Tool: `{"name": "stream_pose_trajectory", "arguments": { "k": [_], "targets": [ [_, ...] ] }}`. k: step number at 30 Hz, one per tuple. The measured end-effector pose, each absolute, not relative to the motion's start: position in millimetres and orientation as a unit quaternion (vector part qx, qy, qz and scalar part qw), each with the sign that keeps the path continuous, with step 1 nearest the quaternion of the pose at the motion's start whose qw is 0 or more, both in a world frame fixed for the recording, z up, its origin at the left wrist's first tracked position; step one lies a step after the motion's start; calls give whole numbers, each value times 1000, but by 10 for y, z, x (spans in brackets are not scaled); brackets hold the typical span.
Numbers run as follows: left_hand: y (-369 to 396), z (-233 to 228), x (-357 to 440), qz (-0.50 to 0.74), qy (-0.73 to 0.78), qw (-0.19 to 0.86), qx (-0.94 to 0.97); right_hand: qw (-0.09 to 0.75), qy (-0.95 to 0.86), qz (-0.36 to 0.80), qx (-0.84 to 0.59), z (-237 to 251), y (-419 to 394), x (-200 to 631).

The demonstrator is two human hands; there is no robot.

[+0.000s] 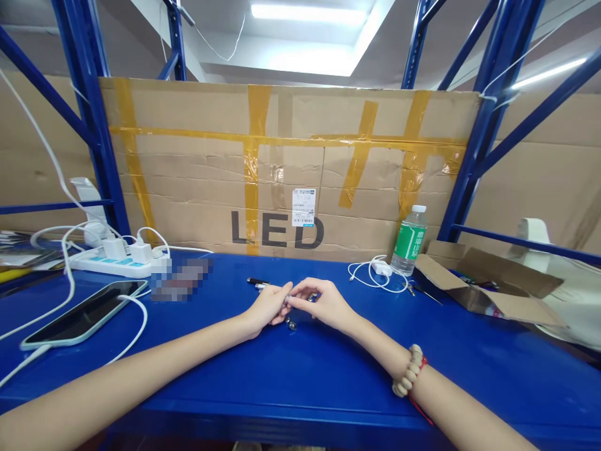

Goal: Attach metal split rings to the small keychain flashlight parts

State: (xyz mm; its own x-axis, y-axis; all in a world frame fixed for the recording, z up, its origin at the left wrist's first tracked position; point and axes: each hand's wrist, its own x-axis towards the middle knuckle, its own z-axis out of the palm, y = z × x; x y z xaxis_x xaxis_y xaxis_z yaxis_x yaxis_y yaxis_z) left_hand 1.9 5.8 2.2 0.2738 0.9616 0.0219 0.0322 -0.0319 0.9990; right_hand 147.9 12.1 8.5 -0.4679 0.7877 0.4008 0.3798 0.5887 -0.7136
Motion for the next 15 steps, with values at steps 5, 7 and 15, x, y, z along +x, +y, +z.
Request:
{"name": "stream_pose_trajectory", "arguments": {
  "k": [5,7,15],
  "targets": [
    [75,16,2,450,428,531,577,357,-827,274,-338,92,137,1485],
    [89,15,1,458,436,525,569,356,-830,280,-327,91,137,1491],
    [118,8,-12,484,445,481,580,383,-808,257,-367,62,172,1555]
  ]
}}
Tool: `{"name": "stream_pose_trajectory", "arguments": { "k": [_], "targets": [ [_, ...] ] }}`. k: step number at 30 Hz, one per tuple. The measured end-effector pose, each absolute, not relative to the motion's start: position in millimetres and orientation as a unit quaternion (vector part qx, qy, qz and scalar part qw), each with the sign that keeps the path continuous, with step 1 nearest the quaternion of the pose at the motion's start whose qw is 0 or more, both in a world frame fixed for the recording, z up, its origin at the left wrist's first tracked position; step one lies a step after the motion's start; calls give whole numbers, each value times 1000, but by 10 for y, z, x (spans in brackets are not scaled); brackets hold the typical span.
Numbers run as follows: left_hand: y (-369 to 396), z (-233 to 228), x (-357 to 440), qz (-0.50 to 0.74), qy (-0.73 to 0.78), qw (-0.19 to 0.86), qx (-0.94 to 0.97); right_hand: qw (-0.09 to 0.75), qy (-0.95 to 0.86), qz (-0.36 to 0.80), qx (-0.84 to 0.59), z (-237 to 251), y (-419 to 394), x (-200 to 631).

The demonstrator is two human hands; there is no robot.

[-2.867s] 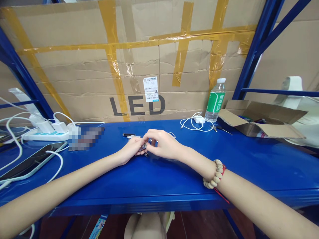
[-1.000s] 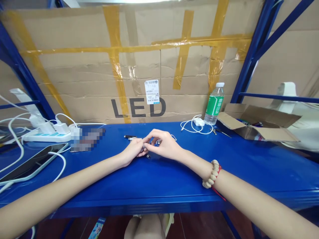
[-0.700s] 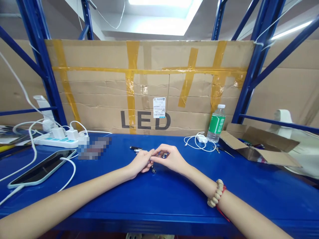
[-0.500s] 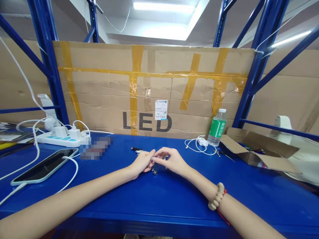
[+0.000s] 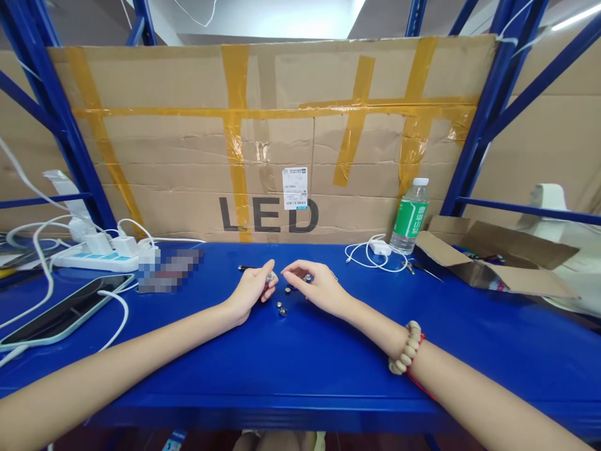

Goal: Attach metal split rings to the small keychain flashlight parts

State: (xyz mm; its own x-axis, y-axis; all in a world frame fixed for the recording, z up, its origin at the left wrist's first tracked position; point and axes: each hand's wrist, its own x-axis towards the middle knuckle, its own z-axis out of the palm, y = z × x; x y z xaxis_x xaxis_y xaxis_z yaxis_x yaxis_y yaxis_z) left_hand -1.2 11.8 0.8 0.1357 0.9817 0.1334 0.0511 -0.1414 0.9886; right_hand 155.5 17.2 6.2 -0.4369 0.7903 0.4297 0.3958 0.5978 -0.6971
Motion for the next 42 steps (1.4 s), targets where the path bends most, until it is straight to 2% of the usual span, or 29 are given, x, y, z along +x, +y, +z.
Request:
{"name": "stream_pose_trajectory", "arguments": {
  "k": [4,8,12,16,23,29,42],
  "targets": [
    [113,21,-18,484,440,471,592,388,-821,196,-371,60,195,1582],
    [134,18,-16,485,429,463,605,339,-858,150,-355,55,191,1597],
    [153,12,-6,483,405,474,615,274,-891,165,-323,51,190,1600],
    [149,21,-2,488,387,493,608,243,-906,201,-283,56,192,1608],
    [174,13,-12,491,376,530,581,218,-916,207,-266,66,159,1615],
    [159,37,-16,470,384,567,557,211,-919,165,-288,54,169,1611],
    [139,42,-28,478,390,552,561,188,-931,120,-289,104,143,1578]
  ]
}}
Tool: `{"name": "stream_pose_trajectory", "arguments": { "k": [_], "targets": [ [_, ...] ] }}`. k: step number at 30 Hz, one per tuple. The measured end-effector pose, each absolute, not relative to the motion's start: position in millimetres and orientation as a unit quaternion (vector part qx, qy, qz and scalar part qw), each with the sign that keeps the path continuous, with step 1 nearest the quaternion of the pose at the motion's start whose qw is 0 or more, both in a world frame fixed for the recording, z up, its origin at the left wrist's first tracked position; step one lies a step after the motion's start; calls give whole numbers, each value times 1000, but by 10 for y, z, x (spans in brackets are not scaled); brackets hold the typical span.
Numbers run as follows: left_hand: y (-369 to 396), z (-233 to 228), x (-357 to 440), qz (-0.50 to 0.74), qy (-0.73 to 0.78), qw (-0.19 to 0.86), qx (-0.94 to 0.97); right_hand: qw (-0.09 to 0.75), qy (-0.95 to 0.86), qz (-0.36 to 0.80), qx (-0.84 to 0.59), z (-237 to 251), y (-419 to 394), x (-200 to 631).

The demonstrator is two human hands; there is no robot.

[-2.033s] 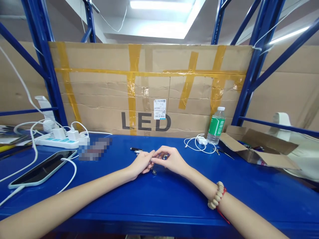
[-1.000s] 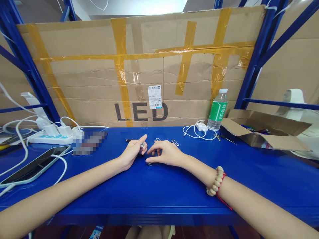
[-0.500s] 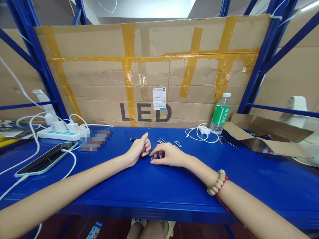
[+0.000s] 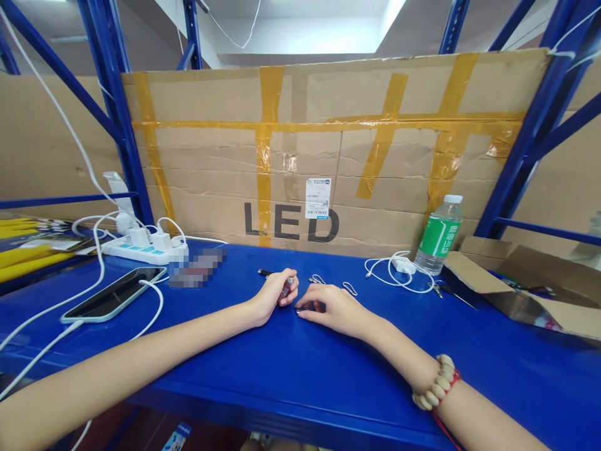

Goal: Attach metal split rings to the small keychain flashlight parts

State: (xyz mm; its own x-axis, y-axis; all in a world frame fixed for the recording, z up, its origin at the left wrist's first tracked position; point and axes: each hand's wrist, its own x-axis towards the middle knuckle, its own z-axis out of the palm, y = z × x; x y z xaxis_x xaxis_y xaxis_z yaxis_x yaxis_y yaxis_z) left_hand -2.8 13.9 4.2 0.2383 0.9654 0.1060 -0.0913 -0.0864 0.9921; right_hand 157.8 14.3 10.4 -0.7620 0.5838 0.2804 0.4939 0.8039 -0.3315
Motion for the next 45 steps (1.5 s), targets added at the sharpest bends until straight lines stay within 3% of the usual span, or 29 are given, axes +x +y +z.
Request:
{"name": "stream_pose_trajectory", "arguments": {
  "k": [13,23,30,39,45],
  "targets": [
    [113,32,-36,480,339,551,592,170,-935,100,-295,97,159,1610],
    [74,36,-16,469,360,485,645,181,-935,105,-285,87,155,1597],
    [117,9,-18,466,343,541,610,186,-935,116,-280,91,153,1602],
    [129,-14,-14,472,425,413,653,177,-927,94,-316,108,152,1625],
    [95,22,-15,358,502,314,721,176,-910,50,-371,123,138,1624]
  ]
}}
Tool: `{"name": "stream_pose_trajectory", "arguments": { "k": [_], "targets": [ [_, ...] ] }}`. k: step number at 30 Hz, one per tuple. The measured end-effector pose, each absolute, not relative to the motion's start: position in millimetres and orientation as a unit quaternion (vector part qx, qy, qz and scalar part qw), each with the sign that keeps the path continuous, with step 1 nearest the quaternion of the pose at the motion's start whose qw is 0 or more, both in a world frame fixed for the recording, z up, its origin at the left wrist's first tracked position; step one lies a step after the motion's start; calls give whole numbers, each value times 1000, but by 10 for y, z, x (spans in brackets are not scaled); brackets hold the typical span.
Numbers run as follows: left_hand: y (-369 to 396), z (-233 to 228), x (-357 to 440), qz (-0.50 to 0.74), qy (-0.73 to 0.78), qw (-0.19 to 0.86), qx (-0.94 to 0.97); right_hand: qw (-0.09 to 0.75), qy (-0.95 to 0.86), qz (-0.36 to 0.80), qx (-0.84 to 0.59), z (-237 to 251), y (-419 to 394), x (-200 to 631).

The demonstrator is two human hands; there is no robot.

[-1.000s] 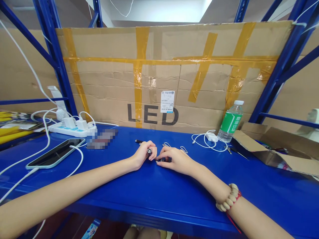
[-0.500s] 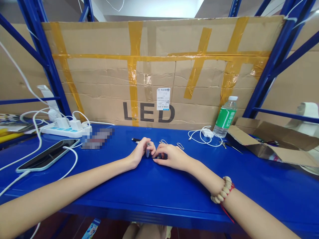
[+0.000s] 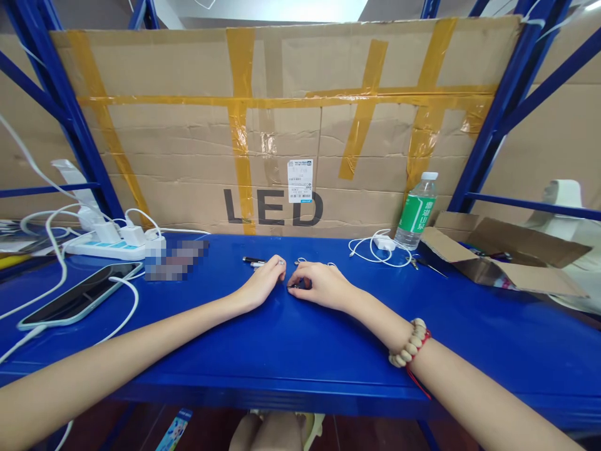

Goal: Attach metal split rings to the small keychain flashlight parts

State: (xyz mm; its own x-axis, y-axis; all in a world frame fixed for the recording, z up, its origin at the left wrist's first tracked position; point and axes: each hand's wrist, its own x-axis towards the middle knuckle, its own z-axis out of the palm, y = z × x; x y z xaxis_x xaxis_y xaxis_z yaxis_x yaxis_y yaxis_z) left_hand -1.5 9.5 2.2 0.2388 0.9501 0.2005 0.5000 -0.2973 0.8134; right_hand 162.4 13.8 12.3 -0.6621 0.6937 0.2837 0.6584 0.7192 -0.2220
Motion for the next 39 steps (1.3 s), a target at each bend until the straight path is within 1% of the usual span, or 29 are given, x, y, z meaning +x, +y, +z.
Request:
{"name": "stream_pose_trajectory", "arguments": {
  "k": [7,11,16,18,26,33,39],
  "targets": [
    [113,-42,-52,254,459,114,843,164,-900,34,-403,149,125,1629],
    [130,-46,-55,213,471,60,854,168,-898,29,-407,142,129,1631],
    [105,-39,-64,220,444,-4,869,175,-891,20,-418,116,144,1641],
    [110,-43,-71,232,433,6,871,177,-888,15,-424,110,153,1646],
    [205,-85,-108,337,415,103,838,185,-870,3,-458,106,204,1686],
    [238,-103,-117,348,412,145,829,182,-870,10,-459,124,201,1688],
    [245,-109,-103,393,433,183,790,195,-866,-3,-460,120,208,1703]
  ]
}}
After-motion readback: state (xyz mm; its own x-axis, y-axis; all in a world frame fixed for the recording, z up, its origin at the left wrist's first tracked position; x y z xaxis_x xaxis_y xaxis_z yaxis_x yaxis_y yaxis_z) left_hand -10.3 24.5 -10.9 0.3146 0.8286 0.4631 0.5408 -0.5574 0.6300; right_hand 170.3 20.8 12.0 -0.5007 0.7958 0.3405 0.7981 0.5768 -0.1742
